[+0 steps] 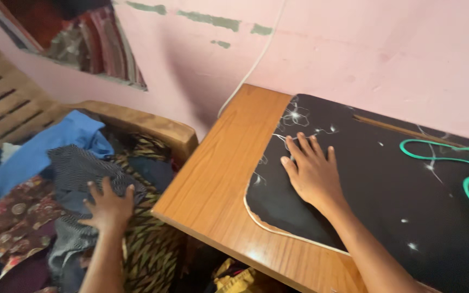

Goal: The person folds several garments one by one on a wooden table. They handle a yellow shirt, a grey t-shirt, a patterned top, and a camouflage-patterned shirt, smoothing and folding each before placing it on a growing stack.

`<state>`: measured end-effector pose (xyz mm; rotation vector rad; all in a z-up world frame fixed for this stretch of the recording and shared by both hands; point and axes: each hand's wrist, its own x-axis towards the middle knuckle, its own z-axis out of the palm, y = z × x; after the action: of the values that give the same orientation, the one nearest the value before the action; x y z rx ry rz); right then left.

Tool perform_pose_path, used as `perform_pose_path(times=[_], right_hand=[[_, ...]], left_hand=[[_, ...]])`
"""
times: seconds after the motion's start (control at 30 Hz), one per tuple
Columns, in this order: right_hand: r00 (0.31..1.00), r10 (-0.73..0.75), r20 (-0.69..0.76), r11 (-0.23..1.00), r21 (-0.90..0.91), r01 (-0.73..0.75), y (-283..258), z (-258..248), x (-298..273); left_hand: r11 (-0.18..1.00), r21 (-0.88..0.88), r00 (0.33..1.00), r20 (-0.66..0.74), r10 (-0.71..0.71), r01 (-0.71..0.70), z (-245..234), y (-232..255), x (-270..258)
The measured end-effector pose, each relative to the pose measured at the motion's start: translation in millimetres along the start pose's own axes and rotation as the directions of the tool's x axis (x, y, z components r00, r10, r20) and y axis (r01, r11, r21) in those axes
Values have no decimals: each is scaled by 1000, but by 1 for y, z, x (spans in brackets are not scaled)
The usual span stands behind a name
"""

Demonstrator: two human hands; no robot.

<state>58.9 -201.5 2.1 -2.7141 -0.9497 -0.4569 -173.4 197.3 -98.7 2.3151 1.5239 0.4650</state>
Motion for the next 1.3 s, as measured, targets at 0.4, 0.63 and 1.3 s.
perform_pose_path(times=[0.4,0.63,1.3], right_hand=[[999,46,16,998,50,-47,2,7,-5],[993,-104,52,442,897,-1,-44,-25,-14],[777,441,448,-445,862,-244,76,-78,-37]], left_hand=[[678,-629,840,-541,-31,-381,-53,75,46],[259,-341,428,-692,581,-904,-86,273,-38],[387,-198,392,14,920,-900,-69,220,-139]])
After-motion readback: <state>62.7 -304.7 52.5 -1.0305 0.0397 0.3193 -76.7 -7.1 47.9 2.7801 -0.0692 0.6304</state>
